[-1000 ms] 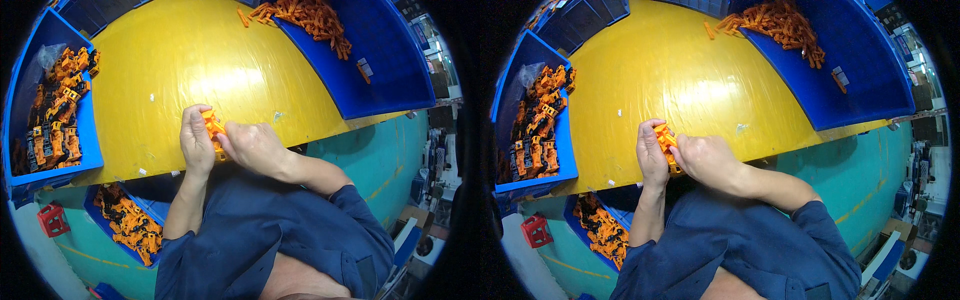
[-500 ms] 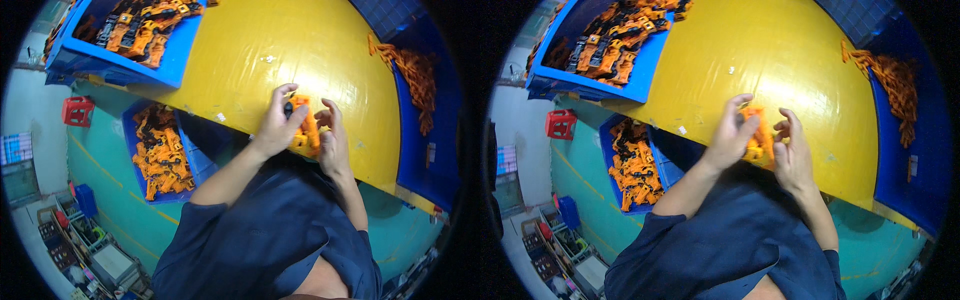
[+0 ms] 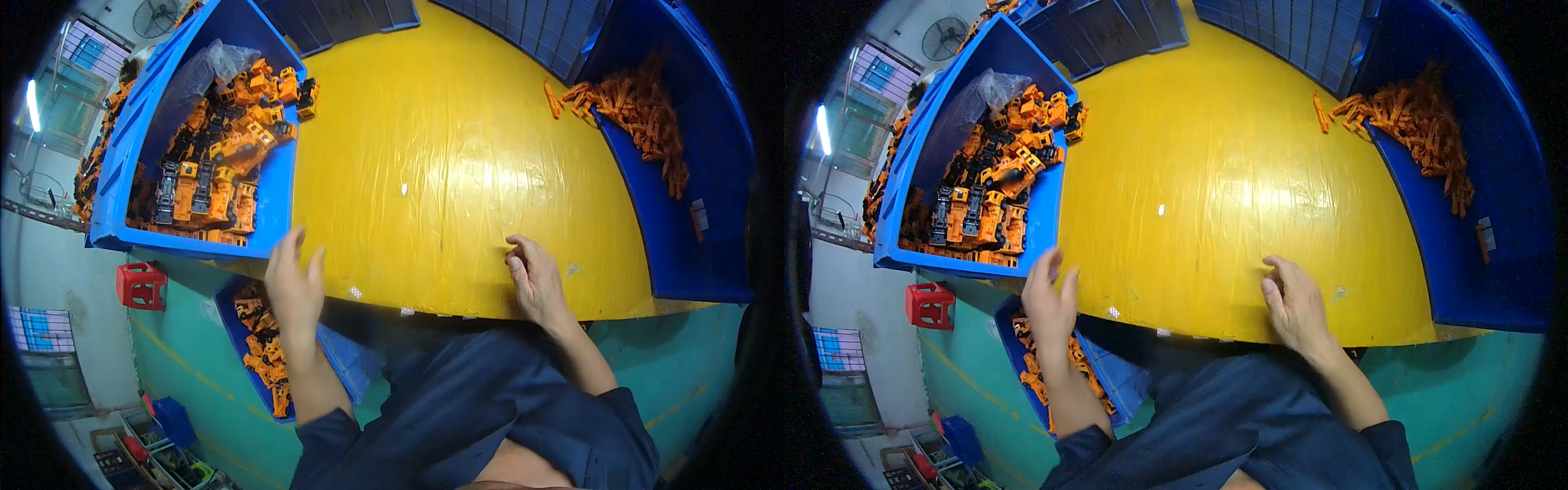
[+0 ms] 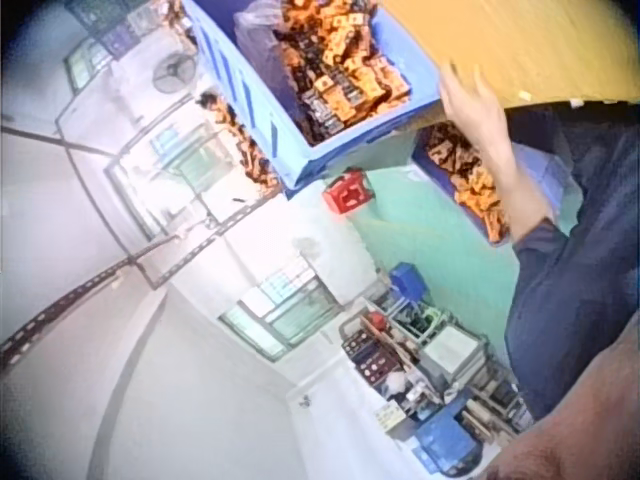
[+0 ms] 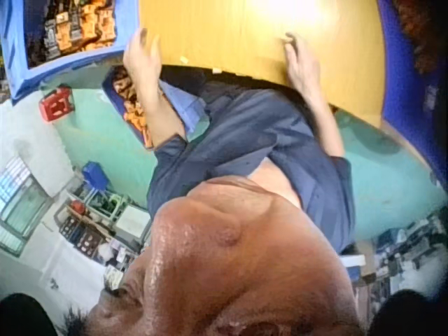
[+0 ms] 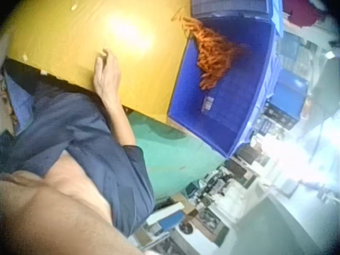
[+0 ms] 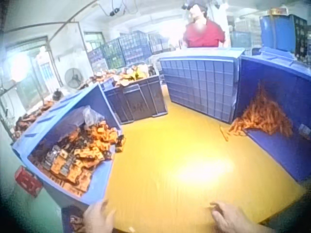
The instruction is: The person repeatedly picks orange plastic components from a blue bin, snaps them together by hand, and places the assembled units into another blue bin. The process is continuous and repetitive, with no tools used.
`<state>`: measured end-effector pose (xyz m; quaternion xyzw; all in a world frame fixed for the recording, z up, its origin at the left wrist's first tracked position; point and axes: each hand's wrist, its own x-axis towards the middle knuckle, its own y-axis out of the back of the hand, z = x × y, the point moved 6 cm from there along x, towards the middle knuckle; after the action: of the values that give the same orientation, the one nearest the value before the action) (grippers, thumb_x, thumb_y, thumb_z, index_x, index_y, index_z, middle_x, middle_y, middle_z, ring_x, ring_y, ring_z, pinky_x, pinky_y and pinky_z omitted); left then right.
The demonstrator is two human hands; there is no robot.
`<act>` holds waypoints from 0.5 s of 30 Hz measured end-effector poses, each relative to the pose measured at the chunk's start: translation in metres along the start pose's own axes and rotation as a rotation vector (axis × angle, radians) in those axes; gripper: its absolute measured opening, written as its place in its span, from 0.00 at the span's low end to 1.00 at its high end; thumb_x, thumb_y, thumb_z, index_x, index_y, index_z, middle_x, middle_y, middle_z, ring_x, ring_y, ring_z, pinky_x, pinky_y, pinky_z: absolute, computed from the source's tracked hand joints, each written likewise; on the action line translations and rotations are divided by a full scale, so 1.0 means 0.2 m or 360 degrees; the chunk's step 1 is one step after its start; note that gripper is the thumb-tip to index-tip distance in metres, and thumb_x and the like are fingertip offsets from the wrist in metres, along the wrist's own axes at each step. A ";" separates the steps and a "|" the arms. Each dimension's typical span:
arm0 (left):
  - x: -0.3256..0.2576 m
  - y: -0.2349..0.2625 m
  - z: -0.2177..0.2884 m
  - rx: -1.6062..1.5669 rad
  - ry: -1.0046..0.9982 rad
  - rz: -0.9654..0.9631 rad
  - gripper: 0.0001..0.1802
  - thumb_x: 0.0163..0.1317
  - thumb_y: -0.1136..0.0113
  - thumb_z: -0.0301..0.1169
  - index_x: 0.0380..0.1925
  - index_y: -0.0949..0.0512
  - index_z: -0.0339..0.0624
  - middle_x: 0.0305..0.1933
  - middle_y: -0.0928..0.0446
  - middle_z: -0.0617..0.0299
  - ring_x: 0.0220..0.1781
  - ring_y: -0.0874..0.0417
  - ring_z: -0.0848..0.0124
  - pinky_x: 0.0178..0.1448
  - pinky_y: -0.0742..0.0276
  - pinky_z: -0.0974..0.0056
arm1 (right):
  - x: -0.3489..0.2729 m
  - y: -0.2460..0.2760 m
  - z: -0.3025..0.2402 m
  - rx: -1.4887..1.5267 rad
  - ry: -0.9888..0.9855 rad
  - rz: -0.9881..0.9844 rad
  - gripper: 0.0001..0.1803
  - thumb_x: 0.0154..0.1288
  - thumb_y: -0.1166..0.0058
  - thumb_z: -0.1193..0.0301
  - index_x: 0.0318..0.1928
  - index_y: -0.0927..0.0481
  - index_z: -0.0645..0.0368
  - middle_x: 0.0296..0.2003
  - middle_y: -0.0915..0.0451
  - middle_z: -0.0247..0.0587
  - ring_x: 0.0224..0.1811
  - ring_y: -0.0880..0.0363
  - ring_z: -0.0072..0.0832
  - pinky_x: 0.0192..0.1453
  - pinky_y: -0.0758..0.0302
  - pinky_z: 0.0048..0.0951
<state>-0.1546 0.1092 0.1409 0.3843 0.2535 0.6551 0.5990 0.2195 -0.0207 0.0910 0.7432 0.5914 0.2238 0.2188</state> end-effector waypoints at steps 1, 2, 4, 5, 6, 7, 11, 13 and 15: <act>0.14 -0.08 0.09 0.0006 -0.0317 0.0054 0.24 0.65 0.31 0.25 0.61 0.23 0.33 0.58 0.18 0.39 0.61 0.18 0.43 0.65 0.21 0.50 | -0.01 0.01 0.00 0.0008 -0.0022 0.0001 0.21 0.80 0.48 0.61 0.60 0.23 0.65 0.40 0.18 0.54 0.42 0.17 0.49 0.49 0.21 0.42; 0.30 -0.16 0.12 0.0073 -0.0384 0.0053 0.25 0.65 0.32 0.24 0.62 0.24 0.32 0.58 0.19 0.38 0.60 0.18 0.41 0.64 0.21 0.49 | -0.03 0.02 0.00 0.0035 -0.0034 -0.0010 0.17 0.78 0.46 0.66 0.59 0.23 0.65 0.39 0.18 0.53 0.42 0.17 0.48 0.49 0.21 0.42; 0.60 -0.34 0.20 0.0186 -0.0626 0.0115 0.25 0.67 0.35 0.24 0.63 0.26 0.33 0.57 0.21 0.36 0.58 0.19 0.39 0.62 0.21 0.47 | -0.08 0.06 0.00 0.0074 -0.0028 -0.0017 0.16 0.77 0.45 0.69 0.59 0.22 0.65 0.40 0.18 0.53 0.42 0.17 0.48 0.49 0.21 0.41; 0.74 -0.43 0.23 0.0243 -0.0791 0.0205 0.24 0.68 0.37 0.25 0.64 0.26 0.34 0.57 0.21 0.35 0.57 0.19 0.39 0.61 0.21 0.46 | -0.11 0.09 0.02 0.0105 -0.0060 -0.0027 0.16 0.76 0.45 0.70 0.59 0.22 0.65 0.40 0.18 0.53 0.42 0.17 0.48 0.49 0.21 0.41; 0.92 -0.53 0.22 0.0431 -0.0759 0.0194 0.25 0.67 0.34 0.28 0.63 0.25 0.33 0.59 0.21 0.36 0.60 0.19 0.41 0.63 0.21 0.47 | -0.14 0.12 0.03 0.0081 -0.0061 -0.0001 0.15 0.75 0.44 0.72 0.57 0.21 0.64 0.39 0.17 0.52 0.40 0.17 0.47 0.47 0.20 0.41; 1.06 -0.60 0.21 0.0534 -0.0894 0.0247 0.27 0.66 0.31 0.30 0.62 0.24 0.32 0.61 0.20 0.36 0.63 0.19 0.43 0.65 0.21 0.49 | -0.17 0.15 0.04 0.0107 -0.0034 0.0007 0.14 0.75 0.44 0.72 0.57 0.21 0.64 0.38 0.17 0.52 0.40 0.16 0.47 0.47 0.20 0.41; 1.52 -0.66 -0.06 0.0441 -0.0543 0.0281 0.27 0.69 0.37 0.36 0.62 0.27 0.31 0.60 0.21 0.35 0.59 0.17 0.44 0.60 0.20 0.43 | -0.30 0.31 0.13 -0.0011 -0.0064 0.0297 0.13 0.75 0.43 0.70 0.55 0.20 0.62 0.38 0.16 0.51 0.37 0.15 0.44 0.42 0.19 0.39; 1.59 -0.67 -0.21 0.0715 -0.0052 0.0206 0.31 0.69 0.33 0.38 0.65 0.30 0.30 0.59 0.21 0.33 0.60 0.19 0.38 0.64 0.22 0.44 | -0.33 0.33 0.19 0.0008 -0.0258 0.0285 0.14 0.75 0.42 0.68 0.55 0.20 0.62 0.39 0.15 0.52 0.38 0.14 0.42 0.42 0.19 0.40; 1.52 -0.68 -0.17 0.0861 -0.0091 0.0239 0.30 0.67 0.32 0.34 0.65 0.30 0.29 0.57 0.22 0.33 0.60 0.21 0.37 0.64 0.23 0.43 | -0.28 0.33 0.21 0.0068 -0.0259 0.0228 0.14 0.76 0.42 0.67 0.55 0.19 0.61 0.39 0.15 0.51 0.38 0.14 0.43 0.43 0.19 0.40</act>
<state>-0.0982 0.4317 0.0743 0.5662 0.3730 0.5952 0.4312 0.2839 -0.0917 0.0919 0.8037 0.5217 0.1650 0.2338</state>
